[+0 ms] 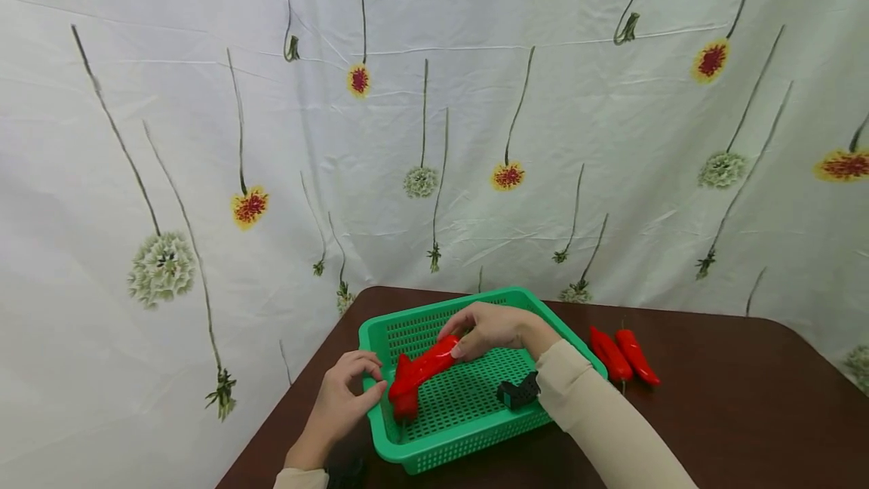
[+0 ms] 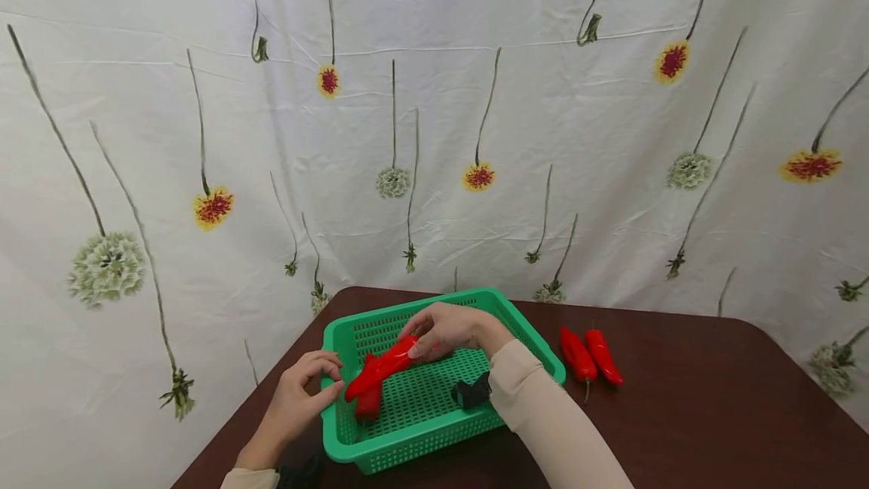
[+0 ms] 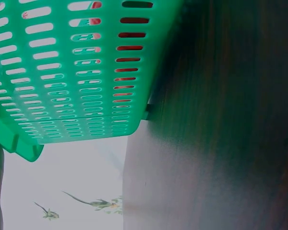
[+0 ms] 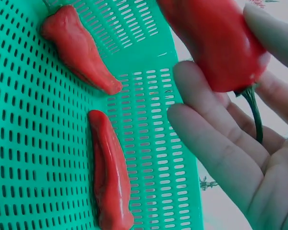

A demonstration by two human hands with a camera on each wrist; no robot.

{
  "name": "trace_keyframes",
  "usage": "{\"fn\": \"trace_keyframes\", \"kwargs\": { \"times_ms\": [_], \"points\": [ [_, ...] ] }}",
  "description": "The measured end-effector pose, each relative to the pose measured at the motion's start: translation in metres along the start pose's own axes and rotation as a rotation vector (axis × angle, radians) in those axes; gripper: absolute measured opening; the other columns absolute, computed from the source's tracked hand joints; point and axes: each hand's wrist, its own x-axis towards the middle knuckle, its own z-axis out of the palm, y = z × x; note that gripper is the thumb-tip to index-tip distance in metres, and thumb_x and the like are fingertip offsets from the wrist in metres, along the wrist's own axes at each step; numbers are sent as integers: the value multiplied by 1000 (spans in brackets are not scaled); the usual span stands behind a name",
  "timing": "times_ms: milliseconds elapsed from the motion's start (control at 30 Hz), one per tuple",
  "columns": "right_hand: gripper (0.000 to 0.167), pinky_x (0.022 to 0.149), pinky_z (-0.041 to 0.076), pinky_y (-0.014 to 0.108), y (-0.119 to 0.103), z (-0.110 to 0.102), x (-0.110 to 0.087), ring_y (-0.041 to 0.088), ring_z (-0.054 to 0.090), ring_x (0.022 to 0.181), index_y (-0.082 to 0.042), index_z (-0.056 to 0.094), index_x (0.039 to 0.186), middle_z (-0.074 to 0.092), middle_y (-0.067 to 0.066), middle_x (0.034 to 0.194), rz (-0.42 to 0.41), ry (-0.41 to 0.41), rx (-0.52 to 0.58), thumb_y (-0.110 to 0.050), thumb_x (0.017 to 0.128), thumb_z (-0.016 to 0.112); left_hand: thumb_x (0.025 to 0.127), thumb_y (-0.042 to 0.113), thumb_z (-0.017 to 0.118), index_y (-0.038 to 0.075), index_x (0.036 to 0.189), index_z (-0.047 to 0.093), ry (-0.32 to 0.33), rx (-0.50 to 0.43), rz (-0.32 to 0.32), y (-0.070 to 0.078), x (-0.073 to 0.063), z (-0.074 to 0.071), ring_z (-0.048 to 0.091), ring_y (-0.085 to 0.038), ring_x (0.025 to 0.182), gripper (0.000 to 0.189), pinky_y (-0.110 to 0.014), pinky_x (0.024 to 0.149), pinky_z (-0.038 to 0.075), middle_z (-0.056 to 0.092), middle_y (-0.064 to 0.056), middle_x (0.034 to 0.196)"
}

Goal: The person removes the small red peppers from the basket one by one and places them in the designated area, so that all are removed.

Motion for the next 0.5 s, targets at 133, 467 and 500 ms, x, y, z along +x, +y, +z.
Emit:
{"fn": "trace_keyframes", "kwargs": {
  "times_ms": [133, 467, 500],
  "points": [
    [36, 89, 59, 42, -2, 0, -4, 24, 70, 97, -1, 65, 126, 65, 16, 119, -2, 45, 60, -1, 90, 70, 78, -6, 77, 25, 79, 64, -2, 10, 6, -1, 0, -1, 59, -13, 100, 33, -31, 87, 53, 70, -6, 101],
    [38, 92, 57, 43, 1, -4, -20, 22, 69, 99, -2, 64, 129, 61, 17, 126, -35, 147, 100, -5, 92, 69, 77, -5, 77, 22, 80, 64, -5, 19, 20, -3, 0, -1, 58, -9, 100, 30, -30, 87, 53, 70, -9, 101],
    [38, 93, 57, 43, 1, -6, -22, 22, 69, 99, -2, 63, 130, 61, 17, 126, -43, 159, 103, -5, 92, 69, 77, -5, 77, 22, 80, 64, -5, 19, 21, -3, 0, 0, 59, -10, 100, 30, -30, 87, 53, 70, -8, 101]
  ]
}}
